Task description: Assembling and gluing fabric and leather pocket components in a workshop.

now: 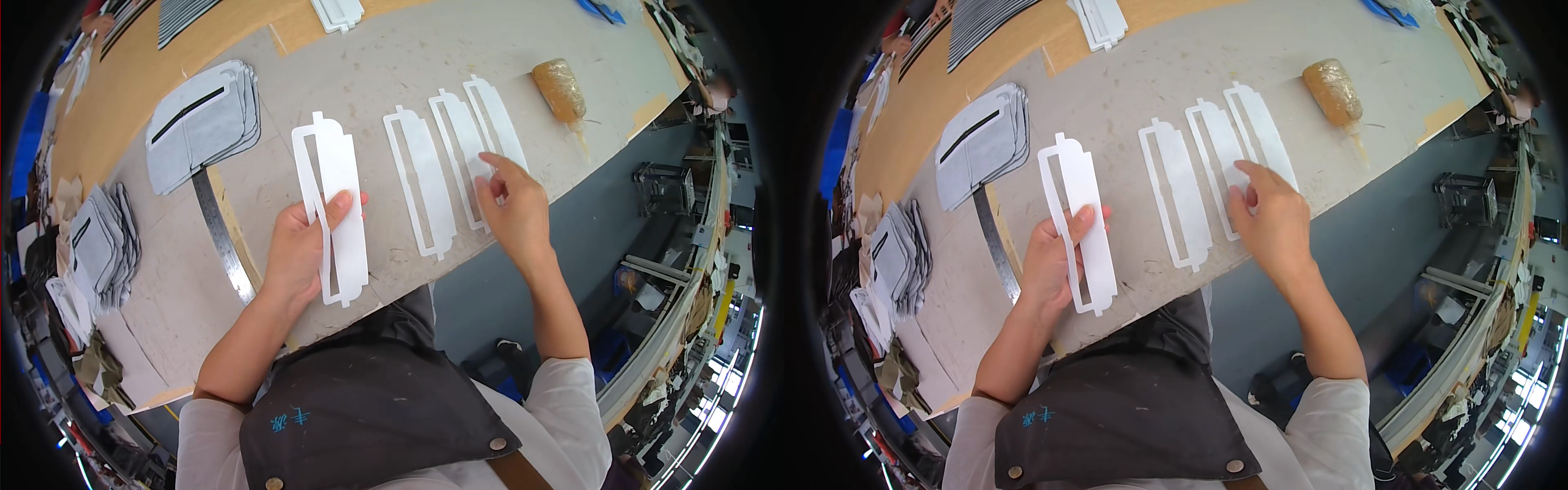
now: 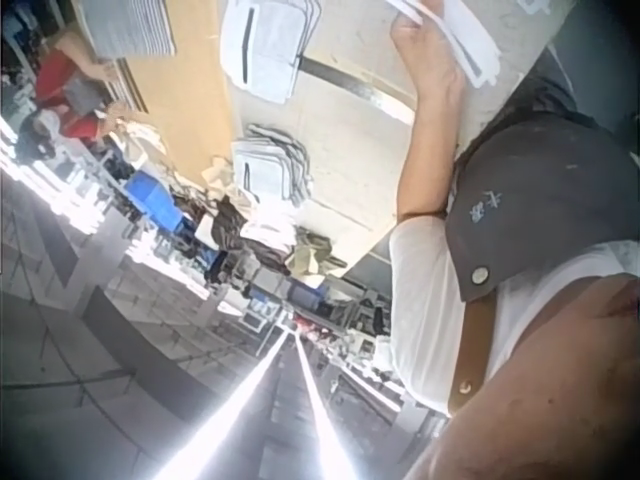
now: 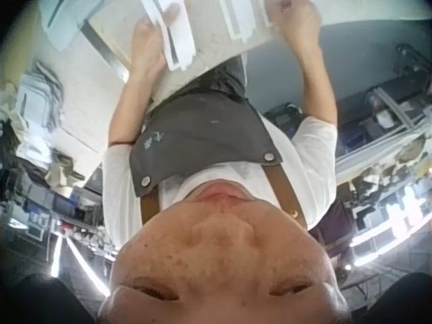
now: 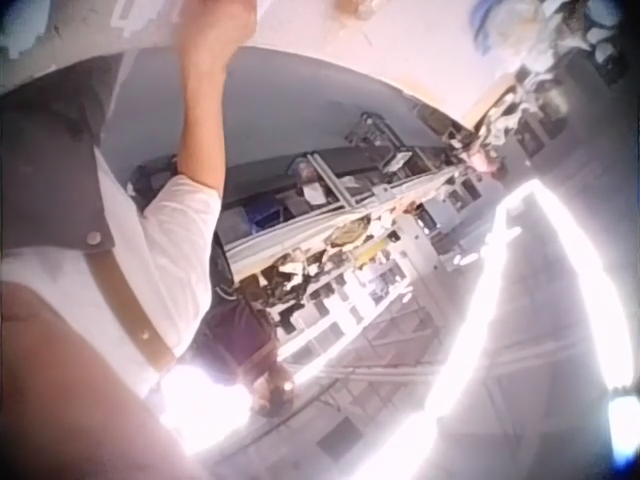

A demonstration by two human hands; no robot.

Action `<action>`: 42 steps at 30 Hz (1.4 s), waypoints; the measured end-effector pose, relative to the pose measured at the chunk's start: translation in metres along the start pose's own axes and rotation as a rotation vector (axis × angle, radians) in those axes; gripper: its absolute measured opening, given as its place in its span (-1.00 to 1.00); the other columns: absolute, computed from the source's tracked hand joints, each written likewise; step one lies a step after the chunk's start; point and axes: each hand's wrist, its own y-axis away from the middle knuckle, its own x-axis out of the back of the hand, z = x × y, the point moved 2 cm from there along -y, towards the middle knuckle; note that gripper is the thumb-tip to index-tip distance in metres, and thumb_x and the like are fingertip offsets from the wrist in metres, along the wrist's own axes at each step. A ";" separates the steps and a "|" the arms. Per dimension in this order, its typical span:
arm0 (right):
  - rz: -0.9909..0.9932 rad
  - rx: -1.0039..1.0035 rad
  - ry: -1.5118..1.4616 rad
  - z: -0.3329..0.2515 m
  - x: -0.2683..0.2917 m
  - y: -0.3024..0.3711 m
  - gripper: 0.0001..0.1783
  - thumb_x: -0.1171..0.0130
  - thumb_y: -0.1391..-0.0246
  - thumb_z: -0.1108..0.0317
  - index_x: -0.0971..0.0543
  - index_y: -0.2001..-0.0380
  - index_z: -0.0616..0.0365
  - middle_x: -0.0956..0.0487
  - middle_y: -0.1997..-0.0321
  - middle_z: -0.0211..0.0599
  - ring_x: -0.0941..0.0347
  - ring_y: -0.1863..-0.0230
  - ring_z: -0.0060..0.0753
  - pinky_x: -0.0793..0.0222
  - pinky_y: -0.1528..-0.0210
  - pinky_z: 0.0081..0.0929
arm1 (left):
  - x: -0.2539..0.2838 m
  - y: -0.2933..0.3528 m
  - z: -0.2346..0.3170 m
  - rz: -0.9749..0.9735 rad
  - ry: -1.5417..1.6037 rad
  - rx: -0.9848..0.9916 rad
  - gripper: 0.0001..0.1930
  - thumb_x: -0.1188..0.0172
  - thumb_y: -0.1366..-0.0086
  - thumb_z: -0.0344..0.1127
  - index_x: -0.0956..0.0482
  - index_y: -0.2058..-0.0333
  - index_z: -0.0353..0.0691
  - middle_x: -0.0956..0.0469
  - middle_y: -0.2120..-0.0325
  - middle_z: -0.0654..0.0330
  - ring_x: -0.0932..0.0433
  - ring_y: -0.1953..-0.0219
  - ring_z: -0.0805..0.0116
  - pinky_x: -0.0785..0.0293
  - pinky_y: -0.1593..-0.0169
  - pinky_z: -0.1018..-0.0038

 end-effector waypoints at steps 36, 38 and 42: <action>-0.431 -0.125 -1.014 -0.059 -0.056 0.026 -0.88 -0.26 -0.10 0.41 -0.60 0.43 0.24 -0.54 0.46 -0.50 -0.34 0.45 -0.75 -0.27 0.40 -0.71 | -0.016 -0.002 -0.003 -0.046 -0.079 -0.238 -0.80 -0.35 -0.17 -0.36 -0.57 0.31 -0.35 -0.59 0.46 0.23 -0.53 0.44 0.54 -0.45 0.39 0.58; -0.493 -0.196 -1.043 -0.060 -0.056 0.026 -0.87 -0.24 -0.13 0.39 -0.60 0.42 0.24 -0.53 0.45 -0.52 -0.34 0.45 -0.75 -0.25 0.40 -0.71 | -0.019 -0.001 -0.002 -0.029 -0.093 -0.263 -0.79 -0.36 -0.17 -0.34 -0.56 0.32 -0.34 -0.57 0.48 0.26 -0.49 0.48 0.56 -0.41 0.43 0.59; -0.508 -0.325 -1.276 -0.059 -0.051 0.025 -0.82 -0.15 -0.21 0.29 -0.58 0.34 0.19 -0.53 0.43 -0.50 -0.37 0.43 -0.70 -0.27 0.39 -0.70 | -0.012 -0.007 -0.006 -0.095 -0.065 -0.155 -0.71 -0.37 -0.16 -0.28 -0.49 0.23 -0.28 -0.45 0.55 0.39 -0.35 0.54 0.63 -0.24 0.49 0.62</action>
